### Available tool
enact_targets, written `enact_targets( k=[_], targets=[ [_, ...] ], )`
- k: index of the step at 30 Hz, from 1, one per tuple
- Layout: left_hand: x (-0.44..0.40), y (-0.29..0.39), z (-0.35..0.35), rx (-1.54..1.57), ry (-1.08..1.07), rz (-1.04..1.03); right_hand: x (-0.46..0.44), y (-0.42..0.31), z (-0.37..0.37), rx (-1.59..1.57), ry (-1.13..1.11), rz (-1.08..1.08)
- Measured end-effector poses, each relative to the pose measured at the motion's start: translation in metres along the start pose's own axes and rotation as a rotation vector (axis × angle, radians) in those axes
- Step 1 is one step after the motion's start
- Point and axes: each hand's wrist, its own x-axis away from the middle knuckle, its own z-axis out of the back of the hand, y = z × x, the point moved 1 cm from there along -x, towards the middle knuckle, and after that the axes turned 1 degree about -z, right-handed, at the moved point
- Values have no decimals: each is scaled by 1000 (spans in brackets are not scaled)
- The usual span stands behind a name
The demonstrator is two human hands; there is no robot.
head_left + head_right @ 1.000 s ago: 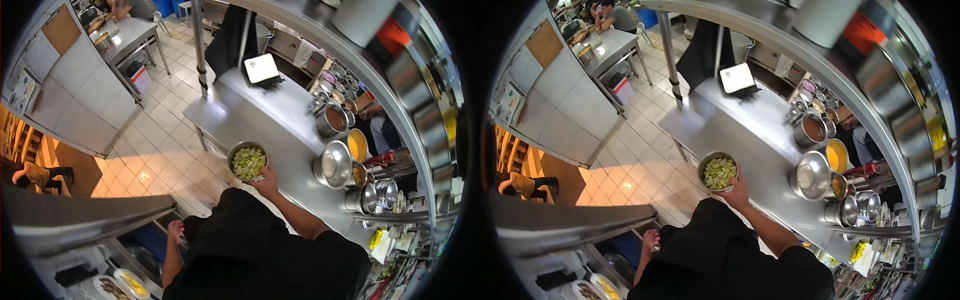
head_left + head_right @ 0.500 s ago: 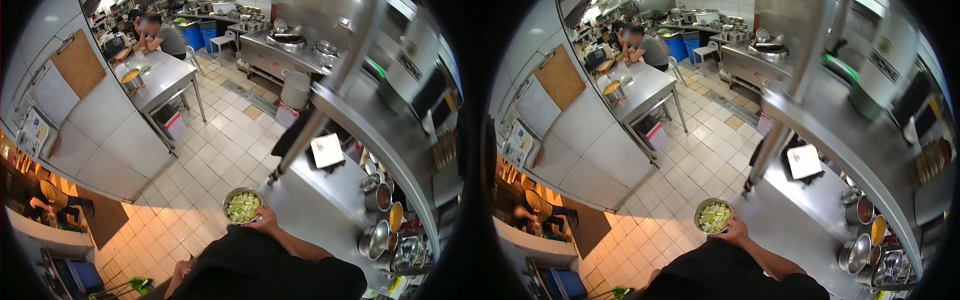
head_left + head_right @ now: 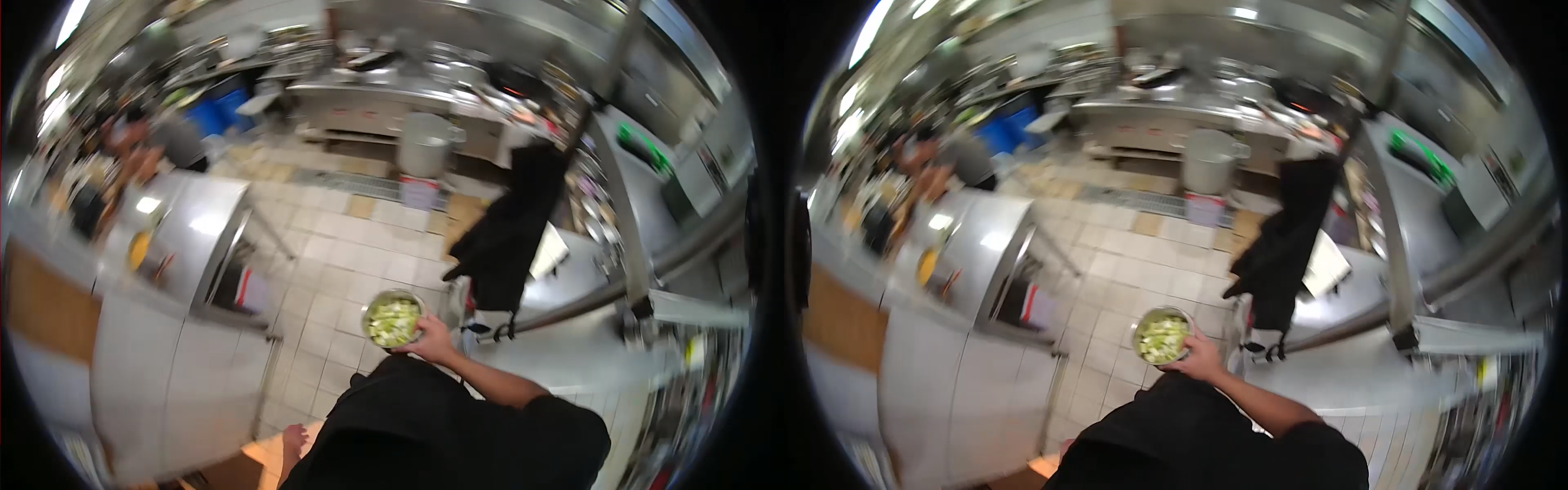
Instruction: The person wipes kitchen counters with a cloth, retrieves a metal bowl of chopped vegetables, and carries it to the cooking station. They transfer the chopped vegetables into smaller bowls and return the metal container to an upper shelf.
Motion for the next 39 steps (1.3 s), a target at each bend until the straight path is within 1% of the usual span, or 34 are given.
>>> enact_targets(
  k=[1,2,4,5,6,8,9,11,13,14,15,16,17,18,21,22,24,25,28,29,32,33,34,36,37,39],
  targets=[
    [-49,10,34,-132,81,-60,-8,-2,-7,-25,54,-20],
    [-92,15,65,-434,243,-198,-18,-4,-10,-45,102,-37],
    [-167,70,121,198,337,-99,-35,-6,-10,-63,163,-63],
    [-195,106,140,221,330,-188,-44,-7,-8,-59,188,-66],
    [-193,185,158,252,324,-276,-54,-8,-7,-55,210,-63],
    [-221,290,169,134,283,-550,-79,5,-5,-68,237,-82],
    [-239,334,164,170,182,-579,-92,15,-6,-90,247,-102],
    [-256,428,146,101,121,-719,-124,33,-8,-86,259,-147],
    [-255,515,117,161,-73,-765,-158,51,1,-93,260,-203],
    [-255,550,102,209,-176,-732,-173,58,8,-95,260,-232],
    [-259,584,86,258,-282,-706,-190,66,18,-60,279,-204],
    [-264,615,70,228,-325,-760,-207,69,32,0,302,-162],
    [-271,643,55,192,-371,-814,-222,74,48,-7,299,-164],
    [-278,669,46,154,-422,-860,-235,73,63,-17,294,-173],
    [-290,747,35,14,-532,-920,-270,75,97,52,417,-138],
    [-293,774,30,-19,-561,-955,-280,81,107,-21,419,-159],
    [-298,821,24,-89,-618,-1017,-295,89,125,-14,490,-185],
    [-303,843,17,-78,-698,-1012,-301,93,133,-10,514,-193],
    [-324,905,-10,-165,-819,-1230,-327,111,161,9,580,-208],
    [-329,926,-18,-166,-897,-1221,-336,118,169,20,595,-212],
    [-370,984,-48,-235,-1041,-1271,-366,134,198,-1,627,-259],
    [-372,1006,-54,-256,-1070,-1250,-377,134,209,-28,623,-336],
    [-375,1025,-58,-252,-1081,-1309,-388,134,221,-52,616,-411],
    [-376,1070,-71,-234,-1098,-1447,-407,130,247,28,710,-328],
    [-371,1090,-74,-189,-1134,-1436,-416,130,258,66,759,-285],
    [-360,1134,-90,-186,-1133,-1561,-427,143,279,58,798,-334]
  ],
)
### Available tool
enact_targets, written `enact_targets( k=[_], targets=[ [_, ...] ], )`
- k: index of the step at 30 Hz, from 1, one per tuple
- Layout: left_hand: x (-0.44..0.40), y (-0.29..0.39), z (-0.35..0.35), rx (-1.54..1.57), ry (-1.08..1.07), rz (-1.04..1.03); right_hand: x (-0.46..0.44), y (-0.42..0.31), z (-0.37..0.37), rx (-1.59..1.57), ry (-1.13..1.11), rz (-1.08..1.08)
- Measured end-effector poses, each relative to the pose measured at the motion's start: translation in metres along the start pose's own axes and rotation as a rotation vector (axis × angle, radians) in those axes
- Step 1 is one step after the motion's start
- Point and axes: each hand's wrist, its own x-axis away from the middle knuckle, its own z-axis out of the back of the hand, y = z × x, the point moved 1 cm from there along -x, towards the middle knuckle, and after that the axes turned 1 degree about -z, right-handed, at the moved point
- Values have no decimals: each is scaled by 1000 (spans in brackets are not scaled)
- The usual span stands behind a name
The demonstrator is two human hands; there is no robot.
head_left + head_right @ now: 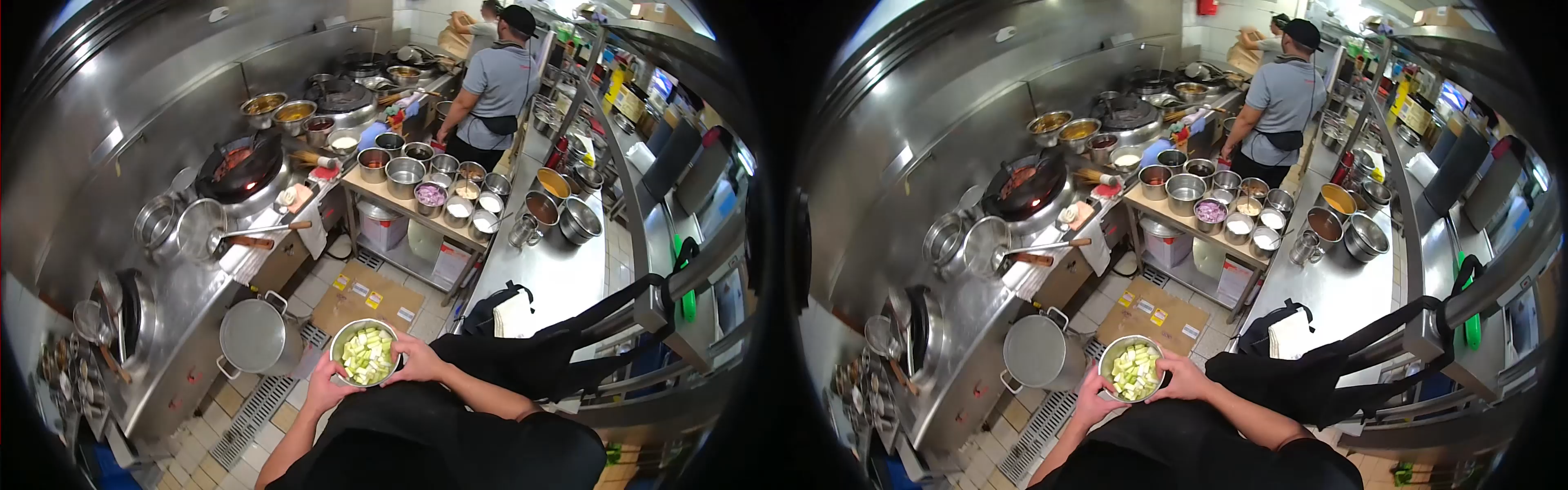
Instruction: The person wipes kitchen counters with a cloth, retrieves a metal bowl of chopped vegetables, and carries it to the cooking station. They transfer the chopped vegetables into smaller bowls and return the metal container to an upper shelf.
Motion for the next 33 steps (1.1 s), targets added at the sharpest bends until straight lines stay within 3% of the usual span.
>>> enact_targets(
  k=[2,5,6,7,9,15,18,19,21,27,30,33],
  targets=[
    [-29,0,16,-29,-11,-50,-15,7,5,-8,-80,-178],
    [-75,13,36,-45,-16,-146,-44,5,28,0,-92,-179],
    [-88,12,40,-29,-10,-113,-51,28,28,-138,-34,-150],
    [-102,6,43,-46,-2,-120,-63,40,33,-363,73,-98],
    [-128,-10,45,-74,20,-129,-87,60,48,-730,277,-220],
    [-234,-34,56,-100,9,-105,-170,175,136,-584,1000,-184],
    [-294,-53,56,-109,16,-96,-191,240,199,-312,1164,-344],
    [-311,-55,57,-122,25,-79,-201,244,222,-160,1168,-543],
    [-348,-59,54,-129,51,-56,-226,281,256,139,1074,-596],
    [-452,-65,42,-112,-24,-53,-341,341,356,591,694,-671],
    [-495,-65,39,-100,-59,-55,-398,388,409,729,647,-673],
    [-535,-70,35,-102,-87,-49,-436,401,461,811,497,-878]
  ],
)
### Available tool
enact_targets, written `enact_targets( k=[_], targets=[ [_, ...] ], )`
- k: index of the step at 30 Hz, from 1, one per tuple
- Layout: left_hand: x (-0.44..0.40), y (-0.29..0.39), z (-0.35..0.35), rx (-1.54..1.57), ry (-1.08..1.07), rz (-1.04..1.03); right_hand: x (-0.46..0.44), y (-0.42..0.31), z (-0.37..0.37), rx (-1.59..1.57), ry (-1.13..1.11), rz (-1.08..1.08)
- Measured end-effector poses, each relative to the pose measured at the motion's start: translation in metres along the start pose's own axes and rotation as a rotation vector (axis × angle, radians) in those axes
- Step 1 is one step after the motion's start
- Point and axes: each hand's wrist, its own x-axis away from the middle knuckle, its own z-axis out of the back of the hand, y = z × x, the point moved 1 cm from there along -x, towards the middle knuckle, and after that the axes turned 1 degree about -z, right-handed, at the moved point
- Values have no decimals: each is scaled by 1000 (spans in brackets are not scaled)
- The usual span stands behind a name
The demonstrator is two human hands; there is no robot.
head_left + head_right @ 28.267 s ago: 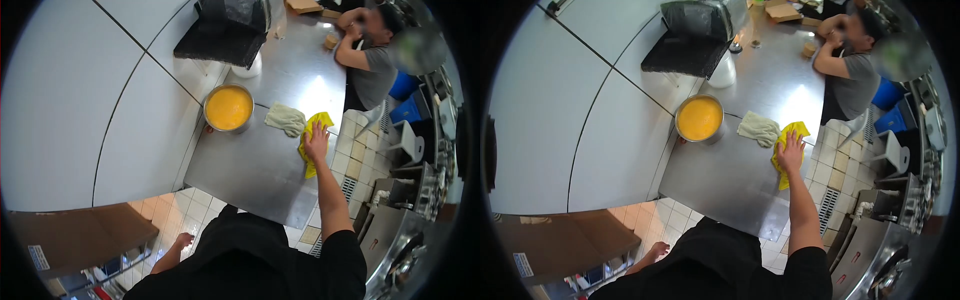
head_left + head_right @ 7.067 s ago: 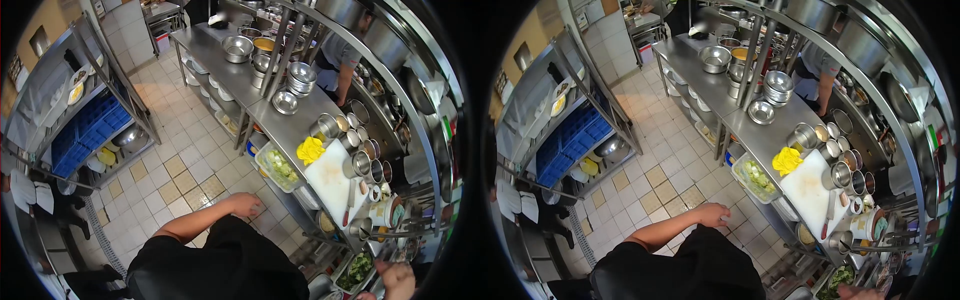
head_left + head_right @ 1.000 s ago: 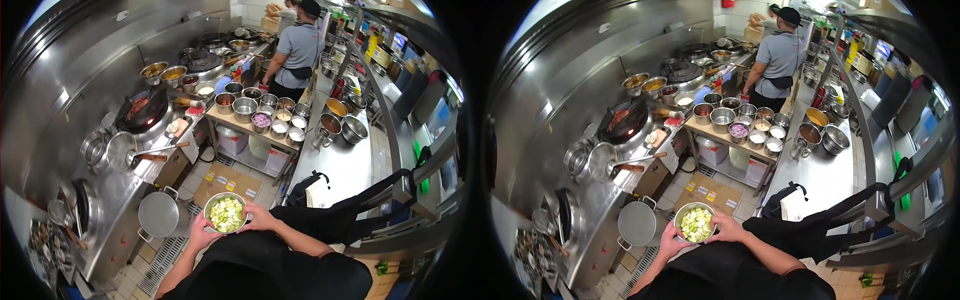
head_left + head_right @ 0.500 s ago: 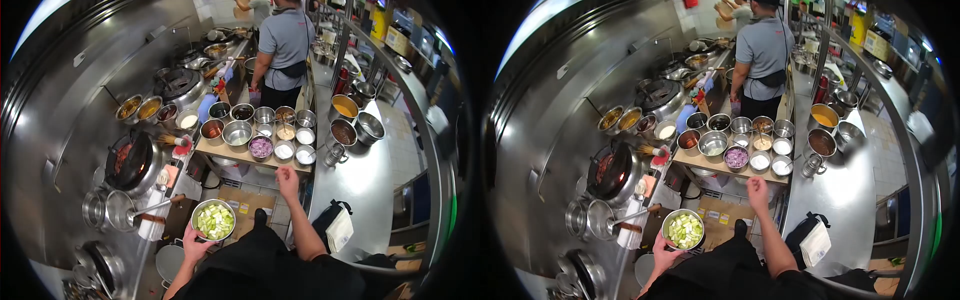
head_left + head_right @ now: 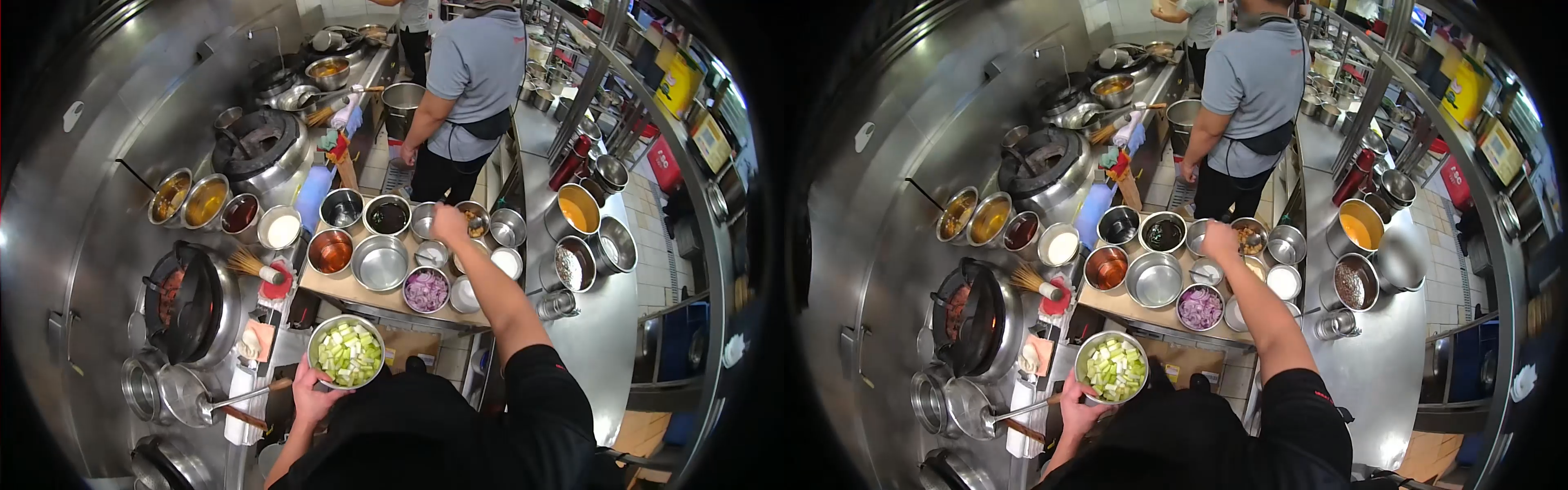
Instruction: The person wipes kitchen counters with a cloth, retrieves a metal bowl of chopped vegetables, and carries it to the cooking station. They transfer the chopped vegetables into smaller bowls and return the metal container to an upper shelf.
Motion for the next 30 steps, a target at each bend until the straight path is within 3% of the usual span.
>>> enact_targets(
  k=[3,6,16,23,28,30],
  targets=[
    [-37,-14,6,79,-33,1,-35,-2,-3,70,-182,-171],
    [-78,-32,9,162,-79,-67,-41,0,-14,116,-221,-239],
    [-165,-34,8,159,-67,-78,-80,9,-48,224,-256,-191],
    [-156,-25,-31,97,15,81,-101,35,-62,277,-321,-79],
    [-136,-19,-60,179,14,215,-135,70,-86,55,-306,-118],
    [-133,-12,-67,140,33,171,-142,67,-86,-76,-312,-129]
  ],
)
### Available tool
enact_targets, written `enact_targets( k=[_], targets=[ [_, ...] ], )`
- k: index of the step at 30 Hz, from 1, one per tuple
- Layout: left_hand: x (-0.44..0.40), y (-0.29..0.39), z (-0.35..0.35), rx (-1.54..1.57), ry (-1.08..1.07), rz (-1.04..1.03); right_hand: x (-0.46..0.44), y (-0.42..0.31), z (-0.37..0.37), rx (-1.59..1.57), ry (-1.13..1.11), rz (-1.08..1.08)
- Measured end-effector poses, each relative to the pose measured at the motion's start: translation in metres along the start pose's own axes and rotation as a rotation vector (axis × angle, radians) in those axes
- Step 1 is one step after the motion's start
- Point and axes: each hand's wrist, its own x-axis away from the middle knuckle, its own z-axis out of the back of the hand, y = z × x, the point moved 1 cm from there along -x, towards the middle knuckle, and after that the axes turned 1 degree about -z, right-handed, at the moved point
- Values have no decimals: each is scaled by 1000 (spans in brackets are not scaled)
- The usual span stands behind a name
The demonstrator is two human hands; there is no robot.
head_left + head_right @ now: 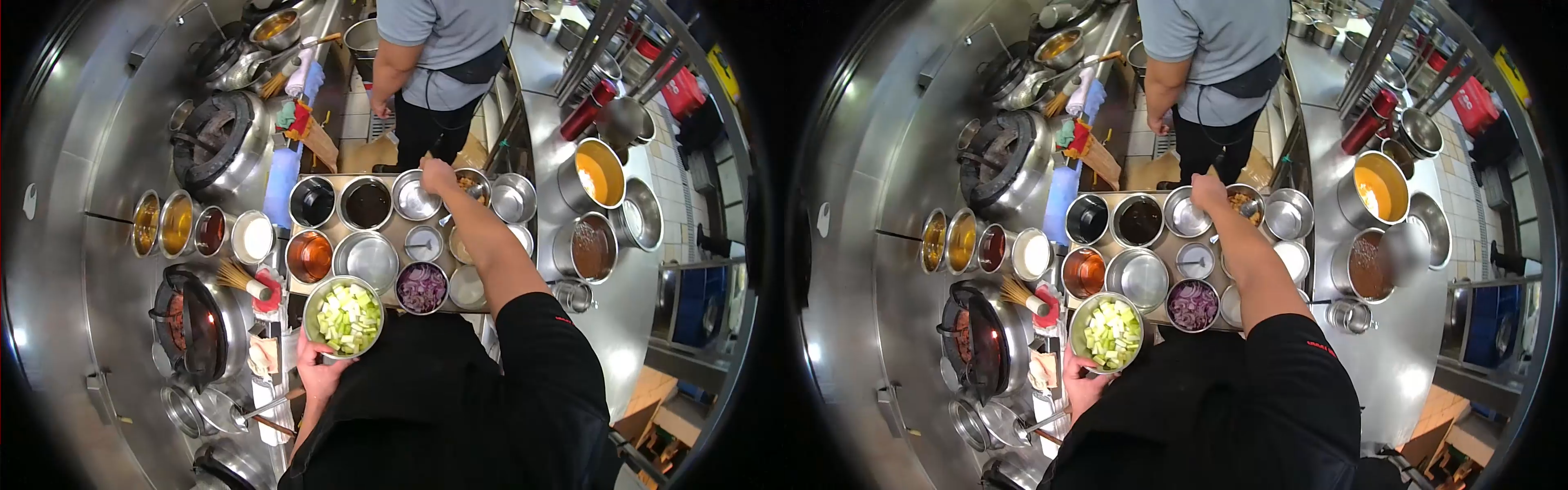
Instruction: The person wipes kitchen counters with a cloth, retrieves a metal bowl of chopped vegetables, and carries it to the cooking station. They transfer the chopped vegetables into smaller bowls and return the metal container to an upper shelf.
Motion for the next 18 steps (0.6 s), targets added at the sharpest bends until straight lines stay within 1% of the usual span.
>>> enact_targets(
  k=[5,11,15,17,18],
  targets=[
    [2,21,-15,-69,39,-35,2,-3,25,-4,-20,55],
    [5,28,-24,-74,76,-19,-4,5,15,-46,18,35],
    [4,30,-27,-94,68,-1,2,8,24,-68,-10,128],
    [1,38,-30,-111,33,-35,2,13,23,-80,-12,182],
    [0,40,-30,-118,18,-52,1,16,17,-95,46,244]
  ],
)
